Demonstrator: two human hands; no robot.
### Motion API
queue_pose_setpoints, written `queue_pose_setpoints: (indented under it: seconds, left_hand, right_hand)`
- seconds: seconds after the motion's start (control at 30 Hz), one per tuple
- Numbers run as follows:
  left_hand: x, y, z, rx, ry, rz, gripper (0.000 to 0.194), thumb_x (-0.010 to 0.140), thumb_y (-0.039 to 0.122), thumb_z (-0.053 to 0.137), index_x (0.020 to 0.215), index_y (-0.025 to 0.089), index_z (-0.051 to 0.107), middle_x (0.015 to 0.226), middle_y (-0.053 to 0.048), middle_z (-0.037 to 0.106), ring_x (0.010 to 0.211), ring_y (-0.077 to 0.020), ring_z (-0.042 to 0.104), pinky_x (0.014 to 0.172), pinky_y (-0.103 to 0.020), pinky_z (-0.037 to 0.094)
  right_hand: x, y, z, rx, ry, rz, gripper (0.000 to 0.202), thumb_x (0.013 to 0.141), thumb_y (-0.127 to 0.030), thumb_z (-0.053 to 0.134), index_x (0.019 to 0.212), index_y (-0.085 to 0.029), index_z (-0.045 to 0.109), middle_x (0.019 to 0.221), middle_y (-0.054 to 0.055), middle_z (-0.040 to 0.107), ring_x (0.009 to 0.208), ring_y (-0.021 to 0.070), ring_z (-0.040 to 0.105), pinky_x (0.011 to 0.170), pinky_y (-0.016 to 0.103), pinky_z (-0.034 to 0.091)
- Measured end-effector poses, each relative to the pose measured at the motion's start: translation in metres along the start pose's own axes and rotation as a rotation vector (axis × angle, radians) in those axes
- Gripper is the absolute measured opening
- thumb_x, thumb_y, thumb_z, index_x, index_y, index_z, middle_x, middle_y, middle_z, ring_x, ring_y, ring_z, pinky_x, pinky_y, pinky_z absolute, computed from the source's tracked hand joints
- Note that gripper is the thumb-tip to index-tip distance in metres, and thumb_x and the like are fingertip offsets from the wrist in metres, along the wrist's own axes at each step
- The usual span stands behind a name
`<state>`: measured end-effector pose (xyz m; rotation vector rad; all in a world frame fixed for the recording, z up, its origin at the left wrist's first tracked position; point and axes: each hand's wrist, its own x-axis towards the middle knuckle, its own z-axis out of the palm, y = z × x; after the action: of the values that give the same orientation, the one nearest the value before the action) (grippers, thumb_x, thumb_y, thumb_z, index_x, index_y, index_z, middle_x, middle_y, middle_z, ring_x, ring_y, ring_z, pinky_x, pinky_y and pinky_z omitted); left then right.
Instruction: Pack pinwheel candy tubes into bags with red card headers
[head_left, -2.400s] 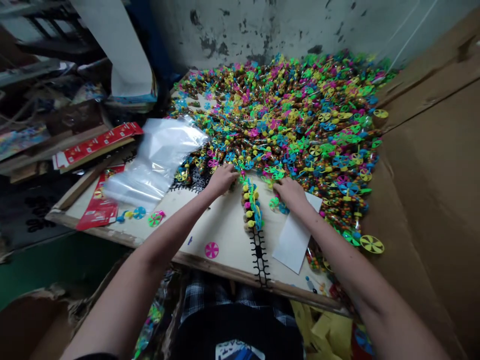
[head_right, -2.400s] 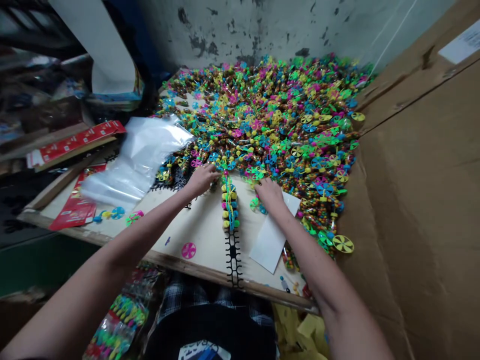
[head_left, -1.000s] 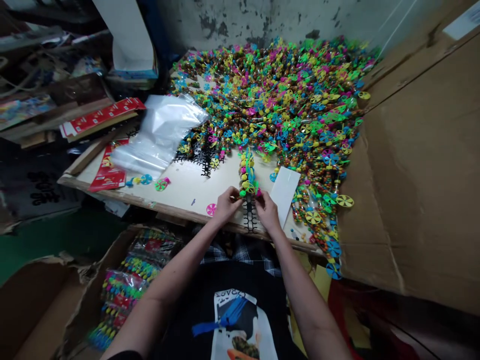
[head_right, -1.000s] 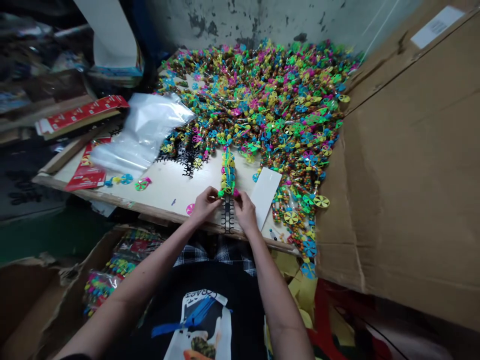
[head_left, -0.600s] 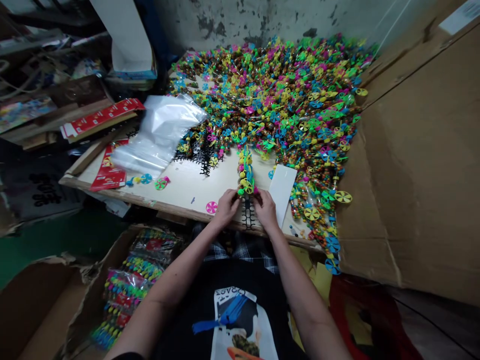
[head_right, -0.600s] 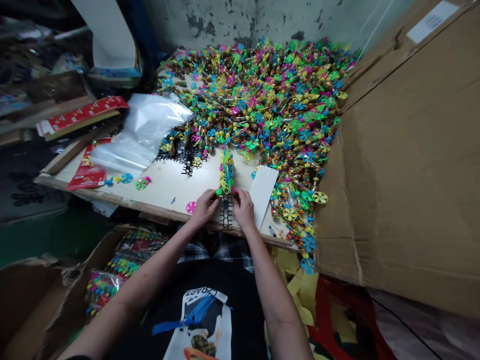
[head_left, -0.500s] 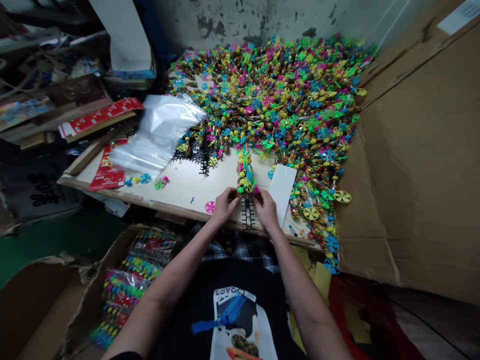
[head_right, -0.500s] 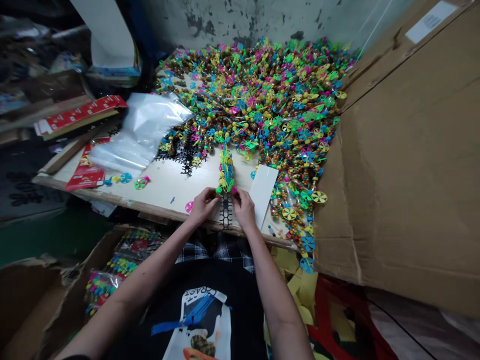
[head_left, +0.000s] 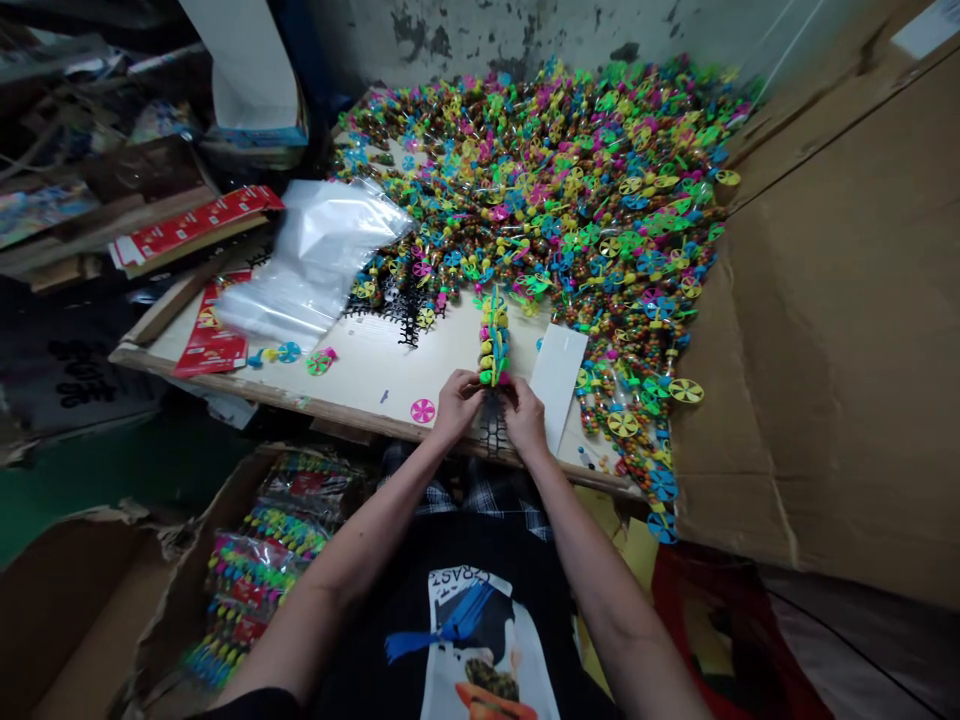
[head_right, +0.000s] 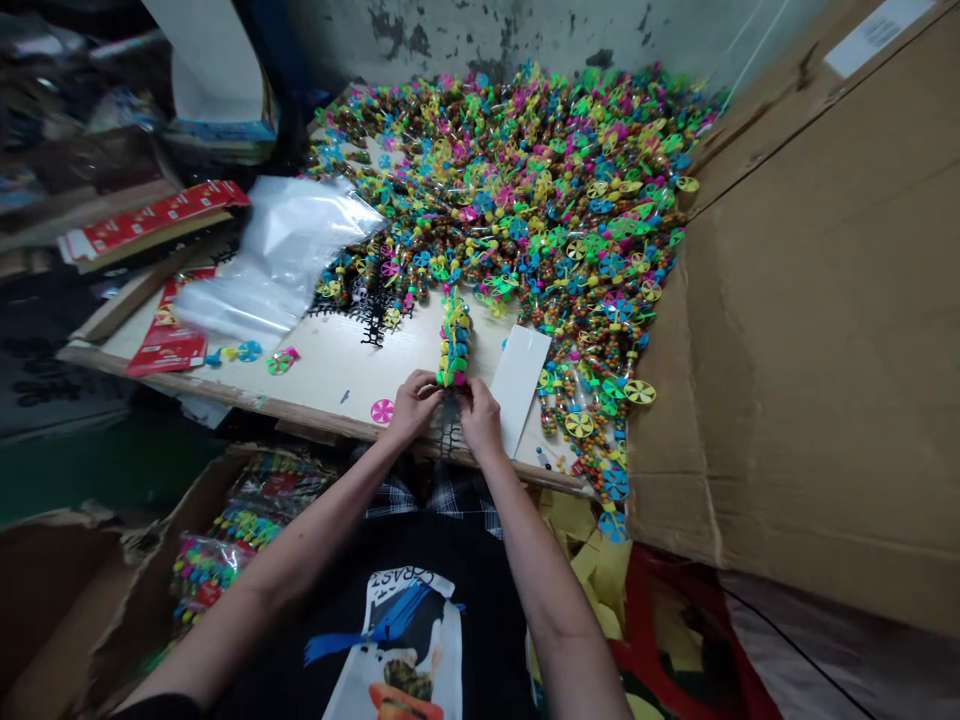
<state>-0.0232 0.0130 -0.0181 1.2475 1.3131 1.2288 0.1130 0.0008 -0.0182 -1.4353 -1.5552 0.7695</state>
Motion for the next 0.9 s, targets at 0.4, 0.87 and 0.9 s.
queue_pose_setpoints:
  seconds: [0.4, 0.87, 0.9]
  left_hand:
    - [0.023, 0.008, -0.037, 0.151, -0.235, 0.001, 0.021, 0.064, 0.014, 0.061, 0.083, 0.017, 0.068, 0.088, -0.004, 0.065, 0.083, -0.0161, 0.062, 0.077, -0.031, 0.055]
    - [0.121, 0.047, -0.061, 0.346, -0.362, -0.153, 0.016, 0.073, 0.017, 0.055, 0.082, 0.014, 0.068, 0.074, -0.004, 0.07, 0.07, -0.0162, 0.064, 0.069, -0.028, 0.05]
    - [0.14, 0.049, -0.057, 0.423, -0.28, -0.135, 0.018, 0.073, 0.015, 0.053, 0.083, 0.013, 0.068, 0.072, -0.004, 0.068, 0.068, -0.0159, 0.063, 0.067, -0.028, 0.049]
  right_hand:
    - [0.025, 0.011, -0.045, -0.474, -0.039, -0.176, 0.031, 0.083, -0.025, 0.052, 0.113, -0.019, 0.062, 0.11, 0.012, 0.065, 0.107, 0.026, 0.058, 0.094, 0.044, 0.045]
    - [0.077, 0.03, -0.096, -0.748, 0.15, -0.171, 0.03, 0.085, -0.021, 0.044, 0.103, -0.018, 0.068, 0.109, 0.011, 0.066, 0.103, 0.0246, 0.059, 0.092, 0.041, 0.047]
    - [0.096, 0.029, -0.094, -0.696, 0.153, -0.186, 0.03, 0.084, -0.021, 0.043, 0.102, -0.018, 0.068, 0.107, 0.011, 0.067, 0.101, 0.0237, 0.06, 0.091, 0.04, 0.048]
